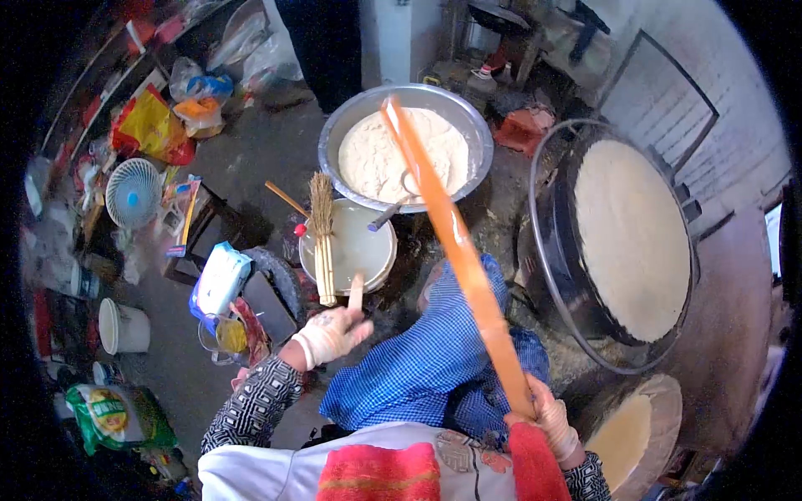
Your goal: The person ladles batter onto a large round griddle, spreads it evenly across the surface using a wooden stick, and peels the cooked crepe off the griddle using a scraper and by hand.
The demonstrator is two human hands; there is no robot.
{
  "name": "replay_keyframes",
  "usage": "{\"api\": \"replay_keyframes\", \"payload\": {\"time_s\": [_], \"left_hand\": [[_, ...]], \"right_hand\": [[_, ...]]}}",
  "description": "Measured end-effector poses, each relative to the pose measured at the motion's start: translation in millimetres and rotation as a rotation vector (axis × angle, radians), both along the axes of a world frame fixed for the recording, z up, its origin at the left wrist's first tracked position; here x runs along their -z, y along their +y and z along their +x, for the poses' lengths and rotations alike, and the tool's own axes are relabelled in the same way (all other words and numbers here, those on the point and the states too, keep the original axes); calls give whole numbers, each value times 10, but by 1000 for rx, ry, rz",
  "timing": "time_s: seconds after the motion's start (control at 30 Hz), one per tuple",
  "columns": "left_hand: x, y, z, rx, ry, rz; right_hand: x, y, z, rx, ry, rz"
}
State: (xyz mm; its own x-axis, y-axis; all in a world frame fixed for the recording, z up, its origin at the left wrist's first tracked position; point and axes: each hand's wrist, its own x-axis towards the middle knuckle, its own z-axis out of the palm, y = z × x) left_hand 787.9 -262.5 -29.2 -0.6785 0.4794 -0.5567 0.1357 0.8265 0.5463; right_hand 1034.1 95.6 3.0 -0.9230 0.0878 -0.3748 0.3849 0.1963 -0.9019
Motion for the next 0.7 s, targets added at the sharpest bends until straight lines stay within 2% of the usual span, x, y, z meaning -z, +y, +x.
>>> {"api": "replay_keyframes", "payload": {"time_s": [0.07,0.1,0.17,0.2,0.27,0.33,0.37,0.4,0.47,0.53,0.57,0.6,0.67,0.7], "left_hand": [[73,18,-179,-158,357,173],[270,8,-332,-239,637,326],[282,67,-740,-343,641,370],[347,94,-858,-379,693,376],[258,243,-978,-554,356,620],[236,379,-1030,-569,310,754],[178,517,-1007,-485,365,930],[-12,696,-905,-313,580,940],[-354,1167,-657,122,959,927],[-657,1528,-314,616,977,696],[-709,1630,-76,769,1028,722],[-673,1701,104,911,1079,737],[-630,1823,282,1104,994,785],[-763,1860,285,1140,981,806]], "right_hand": [[98,64,3,94,-181,-34],[199,107,64,151,-274,-53],[741,192,471,251,-61,234],[908,195,688,370,-63,159],[1230,201,1100,616,-36,8],[732,-322,1010,600,96,214],[647,-444,1003,608,58,330],[562,-565,992,617,14,444],[838,-647,1146,679,154,416],[879,-936,1265,757,137,216],[814,-1187,1339,790,118,147],[643,-1433,1394,788,96,155],[302,-1931,1516,784,51,170],[44,-2099,1494,823,47,203]]}}
